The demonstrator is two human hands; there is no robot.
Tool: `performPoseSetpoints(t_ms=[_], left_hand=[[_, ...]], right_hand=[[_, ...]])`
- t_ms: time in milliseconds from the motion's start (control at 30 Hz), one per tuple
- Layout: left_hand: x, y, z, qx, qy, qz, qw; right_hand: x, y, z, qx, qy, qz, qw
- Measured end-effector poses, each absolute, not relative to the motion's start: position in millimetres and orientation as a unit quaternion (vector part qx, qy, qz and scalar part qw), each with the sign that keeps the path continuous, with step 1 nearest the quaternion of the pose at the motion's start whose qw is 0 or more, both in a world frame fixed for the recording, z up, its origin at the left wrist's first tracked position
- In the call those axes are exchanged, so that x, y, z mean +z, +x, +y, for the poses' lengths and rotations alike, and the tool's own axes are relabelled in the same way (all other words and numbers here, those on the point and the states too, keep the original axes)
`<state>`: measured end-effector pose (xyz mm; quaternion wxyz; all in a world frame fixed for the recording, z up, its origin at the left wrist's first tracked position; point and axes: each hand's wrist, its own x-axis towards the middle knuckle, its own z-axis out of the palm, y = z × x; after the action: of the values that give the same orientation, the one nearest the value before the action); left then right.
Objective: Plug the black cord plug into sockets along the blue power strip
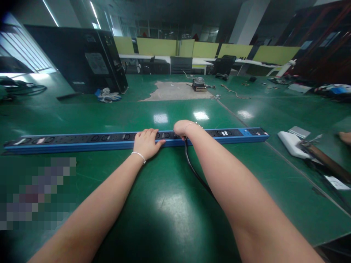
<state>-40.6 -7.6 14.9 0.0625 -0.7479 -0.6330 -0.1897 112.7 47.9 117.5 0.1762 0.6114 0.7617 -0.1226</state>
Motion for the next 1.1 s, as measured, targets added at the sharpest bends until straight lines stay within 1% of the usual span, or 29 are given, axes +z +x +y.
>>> performPoseSetpoints(t_ms=[100,400,867,1100], left_hand=[[15.5,-40.2,-7.6,-0.188,-0.748,-0.634,0.059],[13.5,-41.4,-7.0,-0.197,-0.749,-0.629,0.072],[12.9,-41.7,-6.2,-0.199,-0.750,-0.625,0.088],[13.8,-41.2,-6.4,-0.192,-0.750,-0.629,0.070]], right_hand=[[117.5,114.4,48.6,-0.144,0.629,0.736,0.202],[121.4,111.8,52.7,-0.171,0.628,0.736,0.187],[123.2,90.8,58.1,-0.072,0.607,0.741,0.279],[118.2,94.0,56.6,-0.106,0.594,0.756,0.254]])
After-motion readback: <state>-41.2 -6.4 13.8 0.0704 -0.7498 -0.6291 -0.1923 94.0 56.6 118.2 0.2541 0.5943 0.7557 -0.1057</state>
